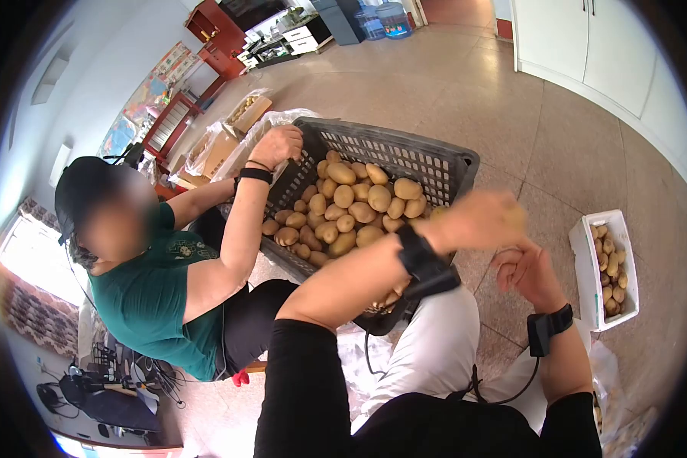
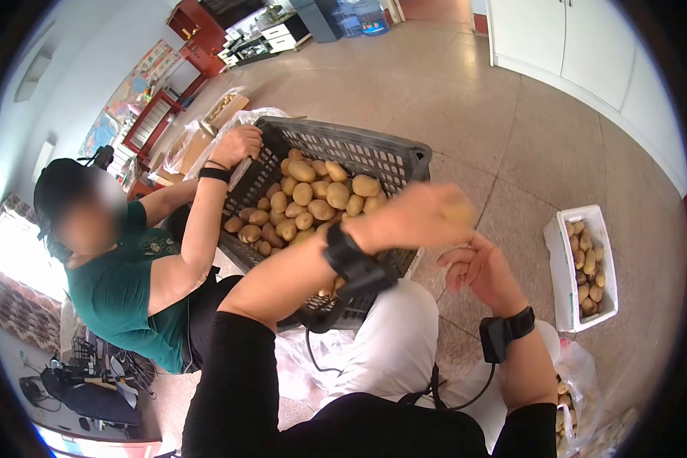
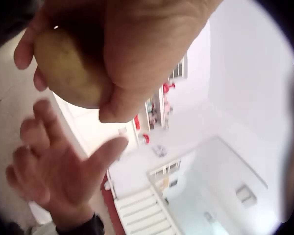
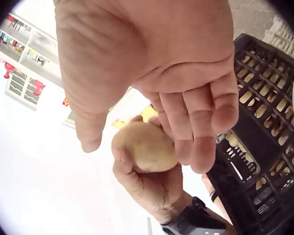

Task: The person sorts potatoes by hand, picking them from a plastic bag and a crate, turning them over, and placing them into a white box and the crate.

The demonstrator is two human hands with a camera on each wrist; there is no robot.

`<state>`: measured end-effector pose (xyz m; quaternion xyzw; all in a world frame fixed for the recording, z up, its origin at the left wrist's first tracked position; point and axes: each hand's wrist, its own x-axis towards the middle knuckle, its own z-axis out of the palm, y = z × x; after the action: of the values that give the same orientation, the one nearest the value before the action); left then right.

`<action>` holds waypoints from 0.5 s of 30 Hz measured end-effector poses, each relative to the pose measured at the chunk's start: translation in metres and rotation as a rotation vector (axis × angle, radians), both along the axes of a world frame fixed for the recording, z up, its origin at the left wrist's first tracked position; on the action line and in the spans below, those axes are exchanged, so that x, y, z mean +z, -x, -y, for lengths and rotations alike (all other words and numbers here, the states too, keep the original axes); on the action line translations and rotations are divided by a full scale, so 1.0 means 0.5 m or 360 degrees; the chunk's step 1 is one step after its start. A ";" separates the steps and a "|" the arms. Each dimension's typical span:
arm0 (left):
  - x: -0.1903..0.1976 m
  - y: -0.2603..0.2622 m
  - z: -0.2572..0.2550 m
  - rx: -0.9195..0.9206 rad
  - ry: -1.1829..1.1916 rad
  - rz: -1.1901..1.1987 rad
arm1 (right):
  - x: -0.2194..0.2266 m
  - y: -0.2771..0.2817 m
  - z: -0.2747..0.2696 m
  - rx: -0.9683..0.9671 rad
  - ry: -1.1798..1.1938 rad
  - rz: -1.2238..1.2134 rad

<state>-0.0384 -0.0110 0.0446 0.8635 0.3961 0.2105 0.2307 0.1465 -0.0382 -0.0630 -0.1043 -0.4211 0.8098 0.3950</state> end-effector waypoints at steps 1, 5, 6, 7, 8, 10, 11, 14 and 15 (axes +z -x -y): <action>0.012 0.030 -0.016 0.0212 0.0306 0.0356 | 0.004 -0.004 -0.003 0.0020 0.0011 -0.0015; 0.006 0.249 -0.064 0.0788 0.1132 0.1511 | 0.010 -0.020 -0.007 -0.0213 0.0075 0.0043; -0.006 0.312 -0.083 0.1174 0.1333 0.1592 | 0.010 -0.023 -0.007 -0.0222 0.0076 0.0032; -0.023 0.368 -0.087 0.1443 0.1436 0.1786 | 0.010 -0.024 -0.007 -0.0231 0.0077 0.0024; -0.069 0.440 -0.099 0.1610 0.1447 0.1968 | 0.010 -0.025 -0.007 -0.0246 0.0082 0.0018; -0.126 0.541 -0.072 0.1744 0.1051 0.2014 | 0.008 -0.029 -0.002 -0.0228 0.0134 0.0090; -0.174 0.621 -0.082 0.1816 0.1133 0.2085 | 0.007 -0.028 -0.005 -0.0244 0.0169 0.0102; -0.164 0.655 -0.039 0.1889 0.1307 0.2514 | -0.016 -0.027 0.001 -0.0261 0.0137 0.0112; -0.205 0.704 -0.070 0.1863 0.1213 0.2596 | -0.020 -0.026 -0.003 -0.0244 0.0173 0.0116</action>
<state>-0.3905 0.0239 -0.0578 0.0094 0.5142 0.6638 0.5430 0.1597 -0.0369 -0.0730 -0.1869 -0.3814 0.7945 0.4341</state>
